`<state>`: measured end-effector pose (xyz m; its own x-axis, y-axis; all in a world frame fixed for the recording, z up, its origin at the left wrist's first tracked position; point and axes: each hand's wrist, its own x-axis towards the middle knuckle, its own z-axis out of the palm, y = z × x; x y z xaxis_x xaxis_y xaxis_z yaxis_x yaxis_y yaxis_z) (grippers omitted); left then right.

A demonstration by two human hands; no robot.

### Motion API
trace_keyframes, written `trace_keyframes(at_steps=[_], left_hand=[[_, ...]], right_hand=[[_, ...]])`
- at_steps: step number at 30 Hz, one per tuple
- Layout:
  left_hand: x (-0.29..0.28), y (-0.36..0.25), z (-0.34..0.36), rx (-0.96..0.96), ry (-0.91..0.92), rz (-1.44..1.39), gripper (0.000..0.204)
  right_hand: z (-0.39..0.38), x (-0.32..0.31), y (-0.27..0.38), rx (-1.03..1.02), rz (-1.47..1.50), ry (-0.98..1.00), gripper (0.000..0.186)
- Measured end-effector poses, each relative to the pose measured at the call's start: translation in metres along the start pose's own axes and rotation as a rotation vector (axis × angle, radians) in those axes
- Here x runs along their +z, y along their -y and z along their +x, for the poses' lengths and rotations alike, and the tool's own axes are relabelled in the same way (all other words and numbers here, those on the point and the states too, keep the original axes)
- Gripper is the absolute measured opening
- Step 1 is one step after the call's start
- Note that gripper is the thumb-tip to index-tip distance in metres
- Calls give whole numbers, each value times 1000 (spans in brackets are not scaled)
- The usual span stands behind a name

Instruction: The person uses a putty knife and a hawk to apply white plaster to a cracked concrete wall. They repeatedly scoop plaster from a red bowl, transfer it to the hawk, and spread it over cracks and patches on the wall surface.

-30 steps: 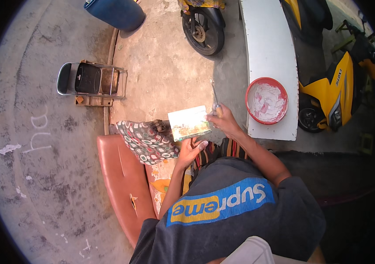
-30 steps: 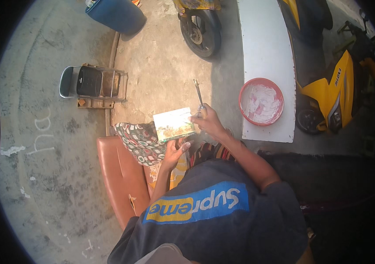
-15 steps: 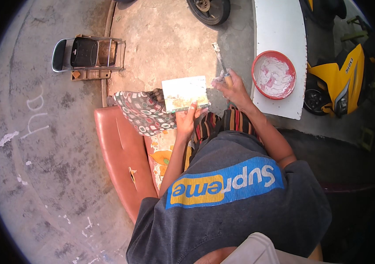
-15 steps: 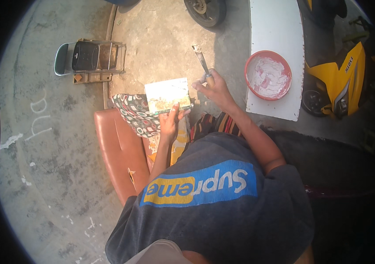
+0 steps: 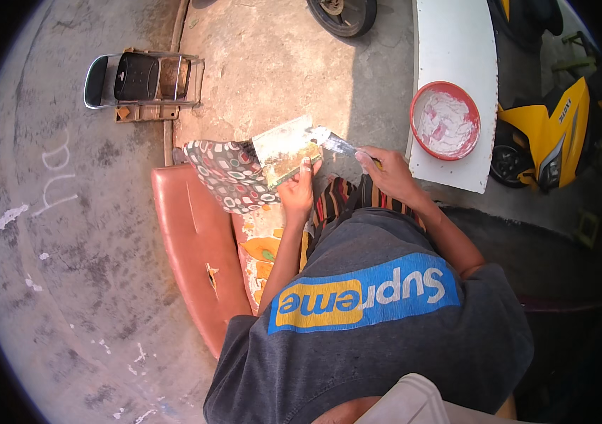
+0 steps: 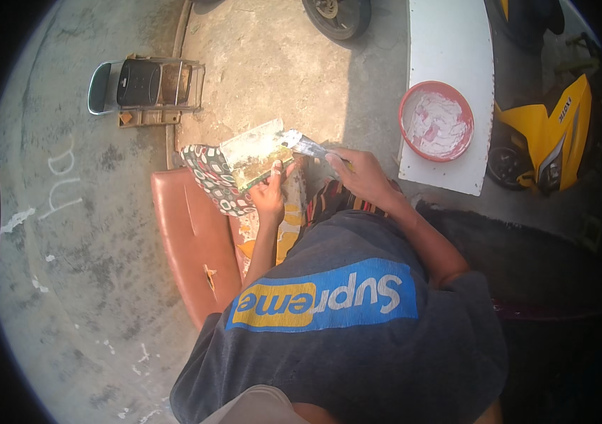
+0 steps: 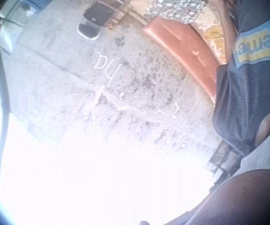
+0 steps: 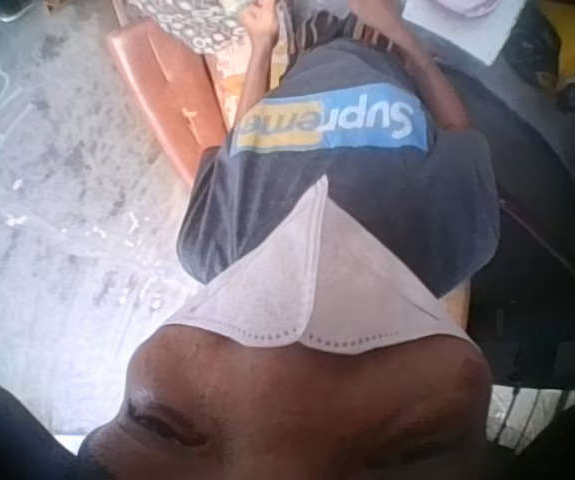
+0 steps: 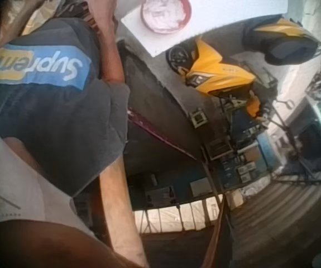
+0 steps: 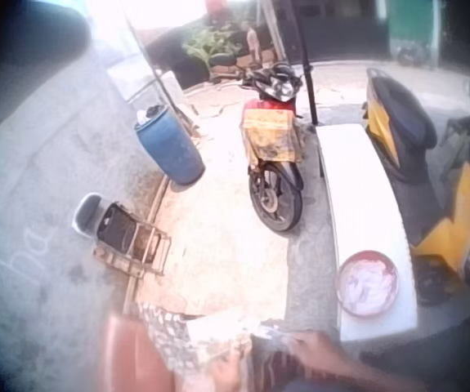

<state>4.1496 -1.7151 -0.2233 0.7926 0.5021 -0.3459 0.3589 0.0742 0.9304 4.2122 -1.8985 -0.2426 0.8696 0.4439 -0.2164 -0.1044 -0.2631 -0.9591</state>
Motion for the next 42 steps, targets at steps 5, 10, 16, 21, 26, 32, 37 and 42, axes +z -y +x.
trace_keyframes(at_steps=[5,10,16,21,26,32,37,42], left_hand=[[-8,3,3,-17,52,11,38],[-13,-2,1,13,102,106,35],[-11,8,7,130,64,-125,24],[-23,13,11,23,64,-114,21],[-25,13,4,67,165,-82,28],[-20,-4,-6,0,185,92,31],[-22,6,-1,32,115,-55,24],[-25,7,-1,-19,188,-22,30]], right_hand=[[2,1,2,-24,-39,-29,32],[11,1,11,-48,-38,-34,30],[15,2,8,-121,-82,-74,25],[8,-6,5,-102,-58,-68,25],[9,-5,4,-93,-28,-63,25],[12,-9,6,-152,-118,-88,26],[7,-15,2,-144,-109,-109,22],[5,-19,1,-112,-118,-79,22]])
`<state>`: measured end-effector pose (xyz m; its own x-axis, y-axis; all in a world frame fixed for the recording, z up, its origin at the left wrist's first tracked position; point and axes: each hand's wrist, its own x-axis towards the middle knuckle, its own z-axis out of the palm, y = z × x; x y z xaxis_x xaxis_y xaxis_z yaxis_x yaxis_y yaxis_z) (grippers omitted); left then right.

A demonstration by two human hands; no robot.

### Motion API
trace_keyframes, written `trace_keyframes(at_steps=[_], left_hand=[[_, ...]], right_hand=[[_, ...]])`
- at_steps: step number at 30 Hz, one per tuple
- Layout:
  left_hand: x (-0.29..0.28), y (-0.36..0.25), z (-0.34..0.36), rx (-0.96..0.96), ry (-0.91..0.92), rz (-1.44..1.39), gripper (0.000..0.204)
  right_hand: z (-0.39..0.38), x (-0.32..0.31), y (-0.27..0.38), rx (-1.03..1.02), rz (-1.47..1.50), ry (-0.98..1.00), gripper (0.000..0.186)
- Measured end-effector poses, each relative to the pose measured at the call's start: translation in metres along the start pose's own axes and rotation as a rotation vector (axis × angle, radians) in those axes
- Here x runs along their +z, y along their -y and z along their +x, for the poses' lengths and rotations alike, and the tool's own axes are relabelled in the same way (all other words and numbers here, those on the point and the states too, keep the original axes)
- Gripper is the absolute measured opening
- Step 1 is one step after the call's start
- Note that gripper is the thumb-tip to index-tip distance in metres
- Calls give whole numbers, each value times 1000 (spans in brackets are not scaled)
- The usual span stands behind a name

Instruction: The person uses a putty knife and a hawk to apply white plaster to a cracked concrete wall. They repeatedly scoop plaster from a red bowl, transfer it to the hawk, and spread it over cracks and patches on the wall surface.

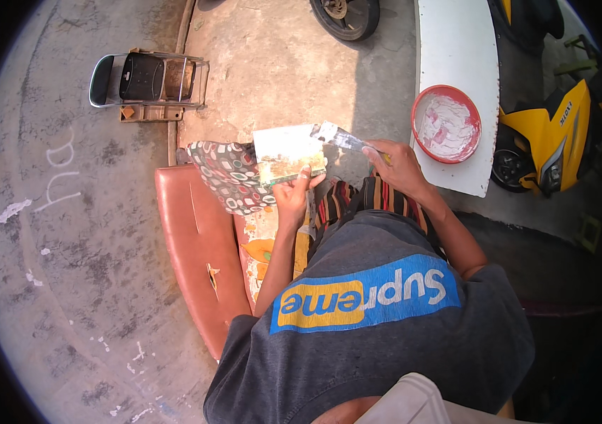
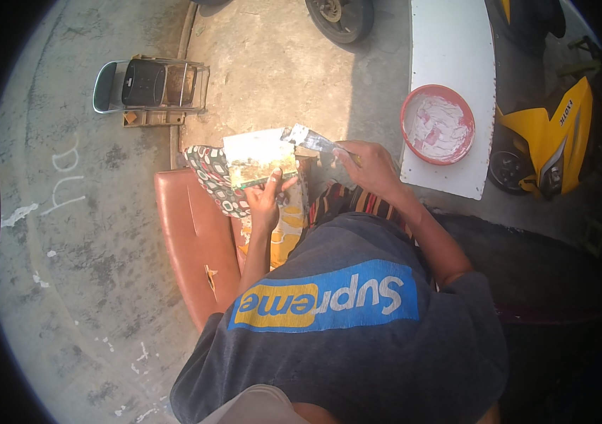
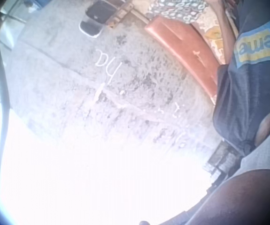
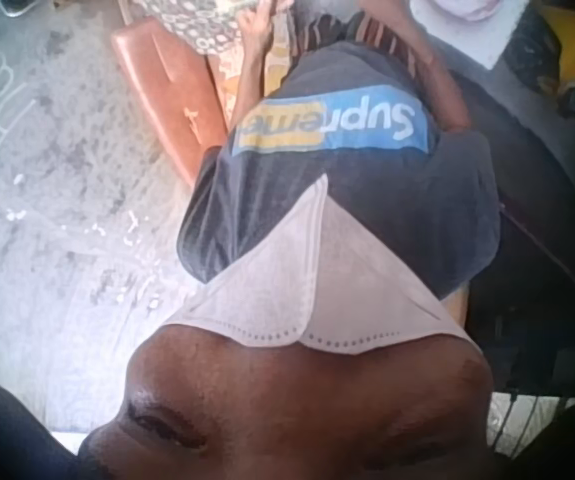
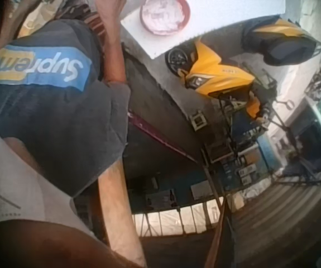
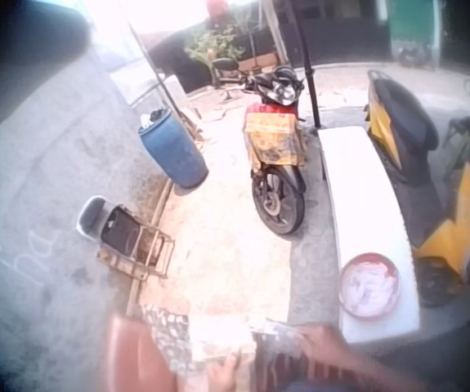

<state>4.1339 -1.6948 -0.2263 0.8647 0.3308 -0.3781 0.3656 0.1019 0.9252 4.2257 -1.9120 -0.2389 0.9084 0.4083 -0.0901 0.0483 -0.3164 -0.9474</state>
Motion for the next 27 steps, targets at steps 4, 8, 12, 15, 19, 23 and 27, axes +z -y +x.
trace_keyframes(at_steps=[4,8,12,15,19,23,27], left_hand=[[-3,-9,-6,-100,-4,159,35],[-1,-16,-3,-25,-4,25,39],[-13,-10,0,-57,-42,16,40],[-16,-12,-1,-58,-31,53,40],[-19,-21,-7,-61,-16,126,41],[-13,-20,-13,-116,55,206,43],[-15,-17,-16,-157,-60,161,44]], right_hand=[[3,-2,8,-26,0,5,22],[6,-13,16,-45,-65,18,22],[0,-18,3,-83,-99,58,22],[-1,-14,-2,-56,-119,112,23],[-1,-10,-2,-62,-107,156,23],[3,2,16,-61,-45,109,22],[6,4,17,-88,-22,59,22]])
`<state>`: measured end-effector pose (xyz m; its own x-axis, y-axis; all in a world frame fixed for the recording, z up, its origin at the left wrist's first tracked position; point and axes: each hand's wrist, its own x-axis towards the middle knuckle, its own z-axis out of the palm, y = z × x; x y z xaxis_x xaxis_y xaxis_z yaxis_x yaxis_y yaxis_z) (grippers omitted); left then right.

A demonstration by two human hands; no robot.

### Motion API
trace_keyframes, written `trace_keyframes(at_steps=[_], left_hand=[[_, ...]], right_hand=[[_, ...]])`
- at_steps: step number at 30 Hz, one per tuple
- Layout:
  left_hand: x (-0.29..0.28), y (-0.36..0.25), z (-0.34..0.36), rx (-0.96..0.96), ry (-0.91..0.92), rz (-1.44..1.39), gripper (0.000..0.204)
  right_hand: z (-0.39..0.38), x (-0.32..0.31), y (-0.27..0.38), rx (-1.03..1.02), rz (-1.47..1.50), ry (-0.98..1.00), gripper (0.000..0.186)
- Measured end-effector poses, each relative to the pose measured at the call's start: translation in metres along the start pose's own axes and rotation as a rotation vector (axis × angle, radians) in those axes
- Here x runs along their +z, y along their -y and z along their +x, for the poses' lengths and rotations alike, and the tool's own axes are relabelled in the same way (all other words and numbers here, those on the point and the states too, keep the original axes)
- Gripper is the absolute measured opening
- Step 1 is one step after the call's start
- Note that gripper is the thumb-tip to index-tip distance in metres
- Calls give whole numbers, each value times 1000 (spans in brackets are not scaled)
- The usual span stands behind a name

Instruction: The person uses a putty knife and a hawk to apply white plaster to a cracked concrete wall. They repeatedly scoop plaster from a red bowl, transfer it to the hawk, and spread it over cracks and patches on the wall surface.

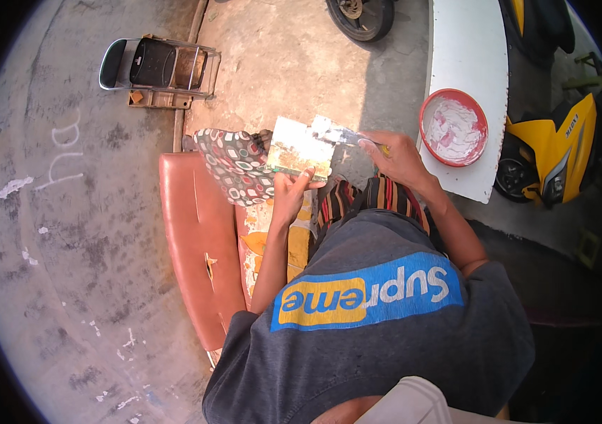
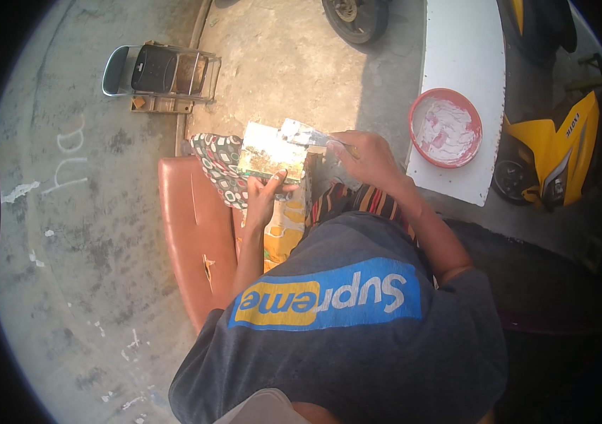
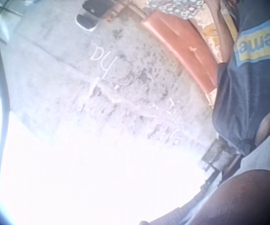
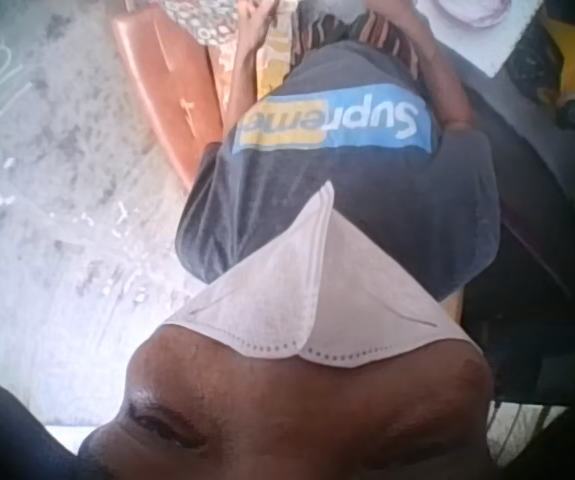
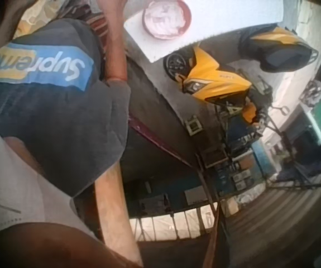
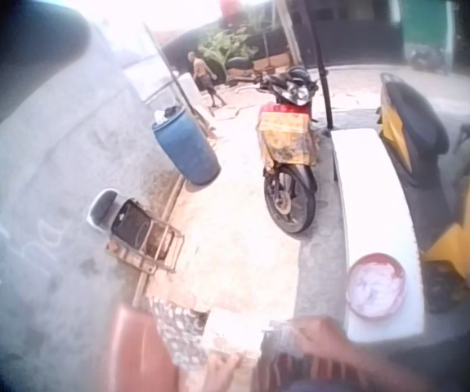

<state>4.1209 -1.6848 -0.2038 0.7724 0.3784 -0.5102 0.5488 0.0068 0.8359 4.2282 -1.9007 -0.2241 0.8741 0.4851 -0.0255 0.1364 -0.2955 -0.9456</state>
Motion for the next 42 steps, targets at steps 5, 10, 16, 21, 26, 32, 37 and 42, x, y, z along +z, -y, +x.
trace_keyframes(at_steps=[5,10,16,21,26,32,37,42], left_hand=[[-10,2,4,39,-22,-27,44],[-10,-4,1,30,32,104,29],[-7,-13,-2,165,59,91,22],[-1,-16,-8,133,15,98,24],[-4,-16,-8,169,49,109,27],[-7,-13,-4,135,143,180,39],[-7,3,0,118,15,52,51],[-10,-12,-3,114,4,110,39]], right_hand=[[-8,-9,-13,20,-68,62,23],[-10,-4,-17,-58,-136,55,23],[-6,6,-13,-17,-56,52,21],[-12,-2,-15,16,-114,112,22],[-15,-1,-16,17,-93,101,22],[-9,10,-10,-85,-91,60,22],[-10,-2,2,-51,-103,97,23],[-20,-5,-17,-42,-75,59,21]])
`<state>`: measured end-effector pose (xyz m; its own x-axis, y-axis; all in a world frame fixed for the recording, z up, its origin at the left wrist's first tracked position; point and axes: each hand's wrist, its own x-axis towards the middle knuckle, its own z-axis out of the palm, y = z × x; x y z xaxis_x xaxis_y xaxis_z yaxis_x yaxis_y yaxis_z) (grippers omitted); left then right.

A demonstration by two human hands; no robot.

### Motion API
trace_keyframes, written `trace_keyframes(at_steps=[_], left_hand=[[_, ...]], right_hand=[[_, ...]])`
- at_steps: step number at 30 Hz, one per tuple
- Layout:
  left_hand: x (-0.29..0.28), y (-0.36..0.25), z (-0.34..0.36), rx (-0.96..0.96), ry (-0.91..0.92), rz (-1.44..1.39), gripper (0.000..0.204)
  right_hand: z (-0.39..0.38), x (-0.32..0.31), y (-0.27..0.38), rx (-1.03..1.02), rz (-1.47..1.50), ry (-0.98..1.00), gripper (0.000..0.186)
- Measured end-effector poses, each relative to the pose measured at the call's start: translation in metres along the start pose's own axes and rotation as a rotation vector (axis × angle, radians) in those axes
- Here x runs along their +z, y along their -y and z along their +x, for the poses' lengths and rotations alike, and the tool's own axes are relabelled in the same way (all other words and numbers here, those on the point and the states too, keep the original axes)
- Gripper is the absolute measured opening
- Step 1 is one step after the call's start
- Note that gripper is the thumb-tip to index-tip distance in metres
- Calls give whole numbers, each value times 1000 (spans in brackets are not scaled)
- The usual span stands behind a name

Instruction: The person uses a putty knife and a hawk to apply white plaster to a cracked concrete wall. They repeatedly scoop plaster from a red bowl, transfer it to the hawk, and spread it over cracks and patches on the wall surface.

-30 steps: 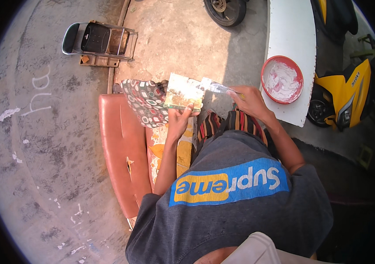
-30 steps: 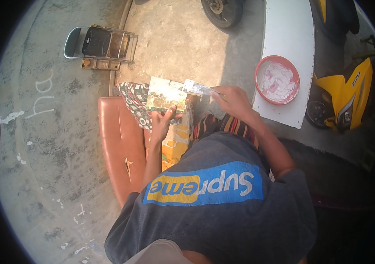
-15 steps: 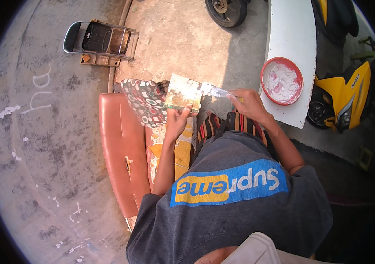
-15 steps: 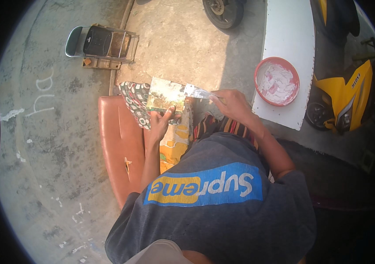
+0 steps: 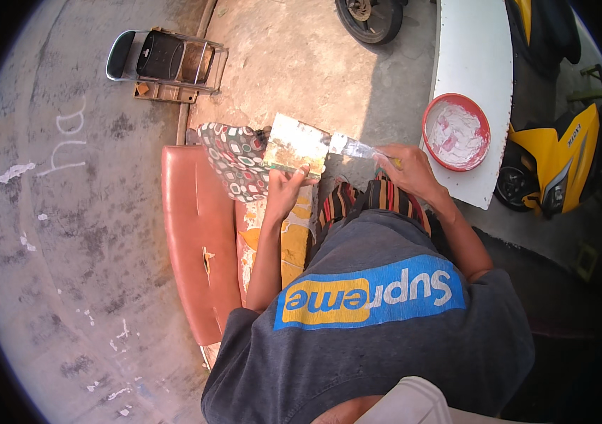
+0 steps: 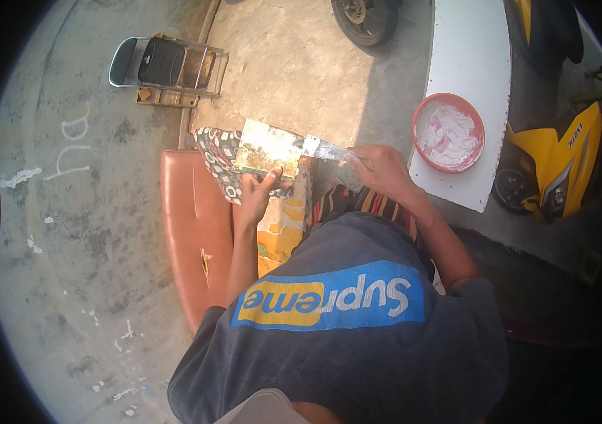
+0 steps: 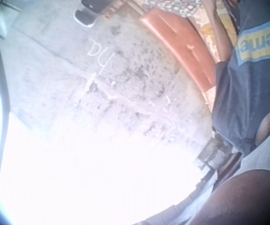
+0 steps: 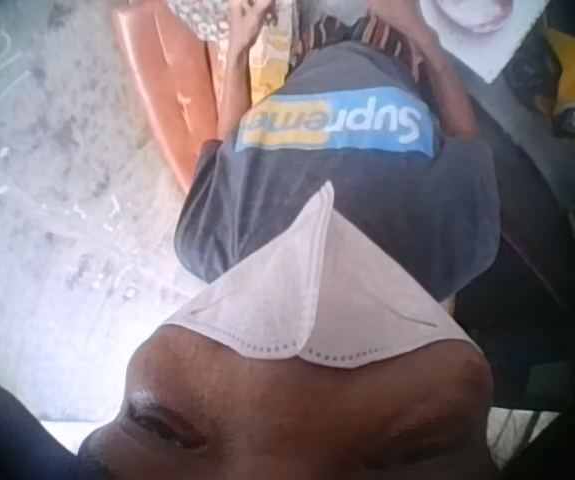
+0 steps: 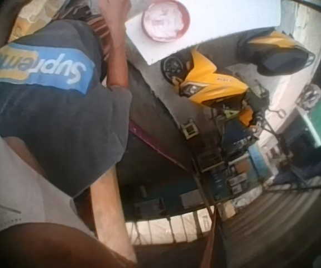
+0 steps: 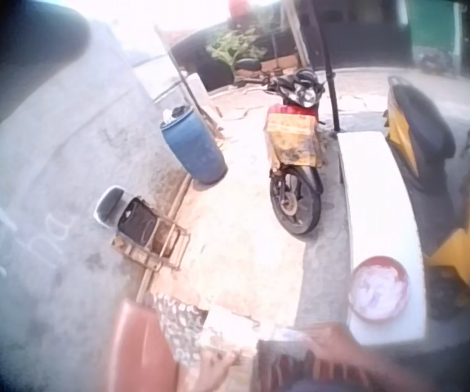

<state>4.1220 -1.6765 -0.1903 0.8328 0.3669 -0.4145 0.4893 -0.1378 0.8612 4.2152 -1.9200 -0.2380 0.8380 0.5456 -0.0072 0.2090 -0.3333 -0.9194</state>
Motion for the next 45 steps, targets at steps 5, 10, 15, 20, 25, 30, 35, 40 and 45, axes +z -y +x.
trace_keyframes(at_steps=[5,10,15,20,25,30,35,40,45], left_hand=[[8,-2,-2,37,36,-32,38],[17,-11,-5,63,-23,-74,37],[8,0,3,71,-17,-108,32],[8,-3,2,81,-6,-45,33],[7,3,1,-7,26,-6,38],[16,-2,0,15,-65,-99,42],[7,10,4,-11,-151,-163,32],[8,-5,-1,21,-27,-103,41],[5,30,3,73,36,-84,42]], right_hand=[[6,3,13,23,-26,61,22],[13,4,31,-68,-78,35,21],[0,0,12,-44,-37,-16,21],[1,0,6,-29,-53,1,20],[8,7,24,1,15,32,20],[11,5,29,-76,-50,-27,21],[6,-4,11,-7,-52,-25,22],[5,0,5,29,-21,-6,22],[18,5,22,-11,-13,-56,22]])
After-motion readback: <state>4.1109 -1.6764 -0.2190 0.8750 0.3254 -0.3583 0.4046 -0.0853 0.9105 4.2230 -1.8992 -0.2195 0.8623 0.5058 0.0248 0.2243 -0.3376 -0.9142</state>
